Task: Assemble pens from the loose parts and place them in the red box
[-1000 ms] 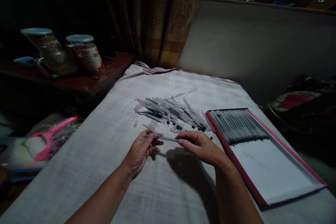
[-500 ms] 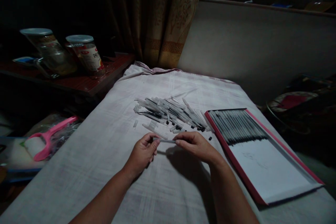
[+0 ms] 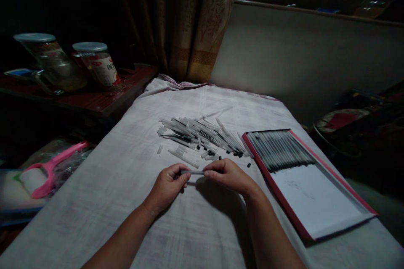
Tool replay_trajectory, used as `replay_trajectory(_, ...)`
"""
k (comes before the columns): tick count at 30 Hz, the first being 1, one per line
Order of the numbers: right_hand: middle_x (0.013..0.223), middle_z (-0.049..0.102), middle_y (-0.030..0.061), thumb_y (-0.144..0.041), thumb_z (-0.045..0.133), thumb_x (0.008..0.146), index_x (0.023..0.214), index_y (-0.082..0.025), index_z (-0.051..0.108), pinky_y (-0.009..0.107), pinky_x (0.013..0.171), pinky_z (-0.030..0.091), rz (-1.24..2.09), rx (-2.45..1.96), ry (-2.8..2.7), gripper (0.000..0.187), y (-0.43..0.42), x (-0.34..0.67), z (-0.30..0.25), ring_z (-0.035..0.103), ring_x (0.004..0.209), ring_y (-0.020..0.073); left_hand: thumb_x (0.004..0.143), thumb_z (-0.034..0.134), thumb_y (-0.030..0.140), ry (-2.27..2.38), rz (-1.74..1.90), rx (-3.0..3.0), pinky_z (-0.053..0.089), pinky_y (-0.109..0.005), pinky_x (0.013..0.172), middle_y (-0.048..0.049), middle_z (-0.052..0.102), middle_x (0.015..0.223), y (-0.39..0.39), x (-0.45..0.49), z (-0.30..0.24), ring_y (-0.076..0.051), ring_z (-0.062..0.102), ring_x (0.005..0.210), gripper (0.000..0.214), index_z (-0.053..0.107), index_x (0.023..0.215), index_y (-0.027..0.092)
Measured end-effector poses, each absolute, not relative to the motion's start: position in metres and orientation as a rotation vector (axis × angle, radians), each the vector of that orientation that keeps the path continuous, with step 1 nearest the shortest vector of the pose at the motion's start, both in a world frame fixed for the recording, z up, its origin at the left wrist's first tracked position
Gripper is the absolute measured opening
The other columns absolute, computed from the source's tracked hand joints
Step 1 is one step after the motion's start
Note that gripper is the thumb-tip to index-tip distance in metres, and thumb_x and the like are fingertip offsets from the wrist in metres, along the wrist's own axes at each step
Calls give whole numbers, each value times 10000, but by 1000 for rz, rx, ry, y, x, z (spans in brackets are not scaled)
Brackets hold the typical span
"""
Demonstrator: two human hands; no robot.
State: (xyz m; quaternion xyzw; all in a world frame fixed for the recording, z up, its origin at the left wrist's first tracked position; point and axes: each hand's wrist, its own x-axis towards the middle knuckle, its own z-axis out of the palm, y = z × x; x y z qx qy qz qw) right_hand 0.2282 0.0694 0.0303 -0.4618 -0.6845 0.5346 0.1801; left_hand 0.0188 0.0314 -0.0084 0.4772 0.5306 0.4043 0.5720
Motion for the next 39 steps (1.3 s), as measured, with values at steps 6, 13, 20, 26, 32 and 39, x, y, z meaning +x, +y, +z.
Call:
replay_trajectory(6,607,571,-9,-336,547,797,742,-135,718,226,558,361,1403,-1330,-1941,269,65,222,30,502,599,124,726,672,439,1257,985,1093,397,-184,455,44,558,531,33,24,-5,-89,506,478,341,634,892,143)
replay_trajectory(13,816,721,72,-457,555,760,886,-161,742,303,671,476,723,-1634,-1553,372,75,297,48,638,750,215,759,647,523,1208,1065,1050,360,-159,333,3,612,865,36,21,-5,-67,516,466,712,410,1354,214)
replay_trajectory(20,1012,753,134,-402,570,761,1006,-185,777,386,734,486,131,-2421,-1090,387,94,398,39,669,944,337,756,650,540,1200,1018,1061,350,-152,320,20,599,772,36,21,-4,-55,483,421,614,521,1238,182)
replay_trajectory(26,1101,740,95,-425,523,835,1092,-254,762,341,724,489,148,-2564,-1224,390,101,377,31,666,1016,313,744,658,558,1187,1013,1054,363,-160,321,22,598,752,34,21,-7,-62,489,427,583,557,1170,172)
replay_trajectory(32,1116,731,113,-418,470,879,1151,-253,736,332,734,492,134,-2610,-1342,415,105,374,25,666,1030,302,742,660,567,1164,1002,1063,358,-154,330,20,592,740,35,20,-8,-61,496,441,556,580,1111,159)
replay_trajectory(39,1109,727,123,-382,432,890,1167,-239,724,335,746,487,84,-2647,-1408,427,101,370,29,665,1016,294,720,668,578,1156,994,1039,360,-156,321,20,596,737,36,20,-6,-57,486,423,566,586,1090,158)
